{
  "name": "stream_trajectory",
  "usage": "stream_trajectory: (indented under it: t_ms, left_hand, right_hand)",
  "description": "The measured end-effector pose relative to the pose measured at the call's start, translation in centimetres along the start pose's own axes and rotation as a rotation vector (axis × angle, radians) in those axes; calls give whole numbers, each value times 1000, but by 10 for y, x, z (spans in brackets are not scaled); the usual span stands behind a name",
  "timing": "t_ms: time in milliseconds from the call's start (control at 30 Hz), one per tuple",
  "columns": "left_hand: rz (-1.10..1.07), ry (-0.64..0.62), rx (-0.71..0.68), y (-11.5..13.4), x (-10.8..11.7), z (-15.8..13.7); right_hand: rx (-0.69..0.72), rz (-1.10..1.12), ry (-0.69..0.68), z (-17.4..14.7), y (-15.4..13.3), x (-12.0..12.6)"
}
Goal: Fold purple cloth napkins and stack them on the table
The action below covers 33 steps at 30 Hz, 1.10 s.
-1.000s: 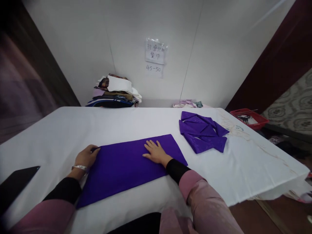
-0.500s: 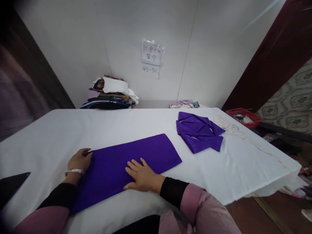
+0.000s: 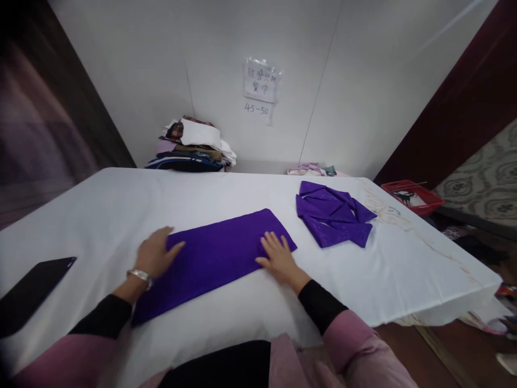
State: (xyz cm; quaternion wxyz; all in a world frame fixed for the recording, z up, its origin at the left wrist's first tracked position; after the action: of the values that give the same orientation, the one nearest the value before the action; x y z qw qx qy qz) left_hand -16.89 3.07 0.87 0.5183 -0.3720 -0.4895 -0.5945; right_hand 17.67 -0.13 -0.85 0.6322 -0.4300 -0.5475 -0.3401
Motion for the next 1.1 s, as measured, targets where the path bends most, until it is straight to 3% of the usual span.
stream_trajectory:
  t_ms: [67,133,233,333,533,633,700,867,933,1000,1100]
  left_hand:
    - [-35,-72,-194,35,-11,-30]
    - [-41,-150,-298,55,-23,-58]
    - [-26,-216,-299,57,-34,-85]
    - [-18,-217,-267,43,-34,-95]
    - [-56,-239,-260,35,-25,-102]
    - [-117,-287,-235,32,-20,-98]
    - [-135,-265,-199,25,-15,-94]
    - [-52,-190,-135,4,-12,-91]
    - [-26,-200,-138,0,-14,-95]
    - [-21,-223,-142,-3,-15,-99]
    - [-41,-265,-134,-11,-12,-101]
  right_hand:
    - [183,64,-44,4,-52,-8]
    - [332,111,-77,8,-94,-17]
    - [408,131,-105,11,-112,-27]
    - [296,79,-115,9,-69,-32]
    - [-215,-114,43,-20,87,-26]
    - [-287,-165,107,-29,104,-21]
    - [-216,-153,121,-25,78,-19]
    - [197,-2,-42,3,-50,-22]
    - [320,48,-103,12,-88,-26]
    - [362,67,-141,17,-105,-32]
    - [320,44,-134,17,-89,-40]
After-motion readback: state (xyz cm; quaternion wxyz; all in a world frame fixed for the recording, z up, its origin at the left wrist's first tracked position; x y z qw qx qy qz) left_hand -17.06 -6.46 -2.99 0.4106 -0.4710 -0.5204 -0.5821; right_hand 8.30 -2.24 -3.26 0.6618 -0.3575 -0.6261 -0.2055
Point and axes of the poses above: each hand's wrist, its own z-axis towards the middle knuckle, its own x-axis out of the back of the hand, y = z × x, the point moved 4 cm from there along z, towards the middle knuckle
